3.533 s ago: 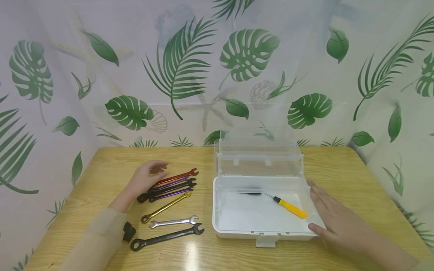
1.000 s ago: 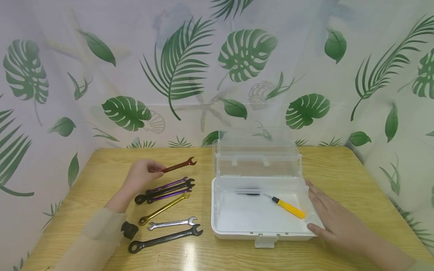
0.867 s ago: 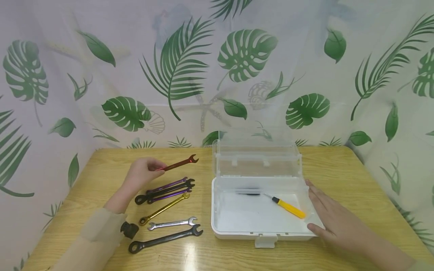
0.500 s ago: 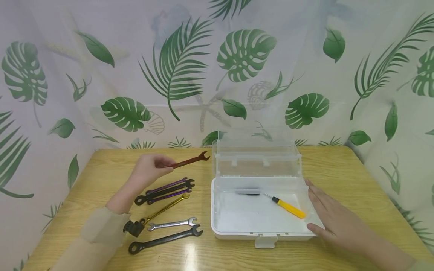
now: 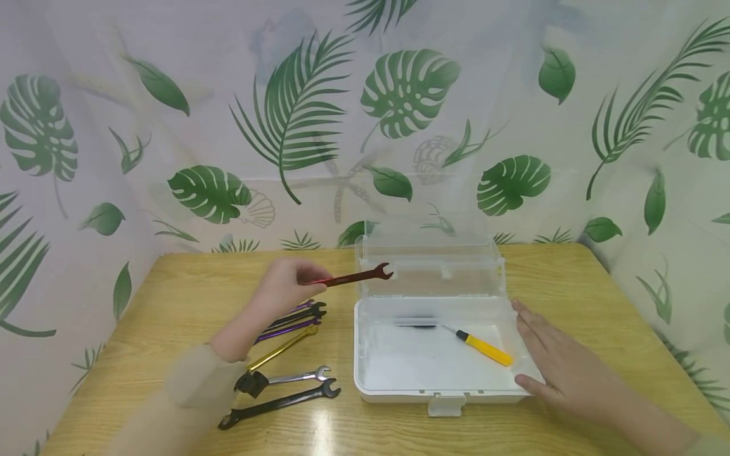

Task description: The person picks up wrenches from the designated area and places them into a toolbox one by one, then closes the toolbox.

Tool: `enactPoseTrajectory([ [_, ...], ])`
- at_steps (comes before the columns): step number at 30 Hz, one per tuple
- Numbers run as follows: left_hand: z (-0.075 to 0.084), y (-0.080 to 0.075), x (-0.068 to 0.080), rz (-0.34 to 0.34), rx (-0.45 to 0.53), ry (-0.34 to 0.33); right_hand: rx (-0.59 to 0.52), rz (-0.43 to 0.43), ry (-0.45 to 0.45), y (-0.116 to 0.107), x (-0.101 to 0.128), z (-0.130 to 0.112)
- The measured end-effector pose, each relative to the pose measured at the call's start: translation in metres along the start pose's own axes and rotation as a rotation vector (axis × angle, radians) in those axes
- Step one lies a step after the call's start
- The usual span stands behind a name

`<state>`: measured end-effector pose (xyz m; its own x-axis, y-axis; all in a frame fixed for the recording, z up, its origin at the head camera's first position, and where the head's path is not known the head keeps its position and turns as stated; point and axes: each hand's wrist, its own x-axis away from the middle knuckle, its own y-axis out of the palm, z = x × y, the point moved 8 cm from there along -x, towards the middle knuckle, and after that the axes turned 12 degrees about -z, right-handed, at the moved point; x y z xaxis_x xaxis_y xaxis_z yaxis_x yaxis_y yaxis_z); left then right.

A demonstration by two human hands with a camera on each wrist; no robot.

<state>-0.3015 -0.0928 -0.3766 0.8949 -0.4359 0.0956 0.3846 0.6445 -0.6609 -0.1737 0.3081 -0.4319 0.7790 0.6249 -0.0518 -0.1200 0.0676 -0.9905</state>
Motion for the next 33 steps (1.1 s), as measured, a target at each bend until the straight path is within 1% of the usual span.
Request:
enactPoseTrajectory([
  [7,0.017,0.018,-0.011,-0.027,0.015,0.057,-0.009,-0.005,0.007,0.001,-0.001,0.0],
  [14,0.037,0.038,-0.022,-0.054,0.024,0.129,-0.02,-0.002,0.01,0.0,-0.001,-0.001],
  [18,0.047,0.051,-0.03,-0.08,0.055,0.164,-0.029,-0.003,0.008,0.001,-0.001,0.0],
  [22,0.055,0.063,-0.038,-0.106,0.077,0.173,-0.034,-0.01,0.014,0.002,0.0,0.0],
  [26,0.064,0.073,-0.043,-0.117,0.051,0.188,-0.033,-0.022,0.026,0.005,0.0,0.001],
  [29,0.071,0.081,-0.046,-0.123,0.026,0.219,-0.037,-0.021,0.027,0.006,0.0,0.002],
  [33,0.077,0.089,-0.05,-0.142,0.029,0.238,-0.044,-0.021,0.03,0.007,0.001,0.002],
])
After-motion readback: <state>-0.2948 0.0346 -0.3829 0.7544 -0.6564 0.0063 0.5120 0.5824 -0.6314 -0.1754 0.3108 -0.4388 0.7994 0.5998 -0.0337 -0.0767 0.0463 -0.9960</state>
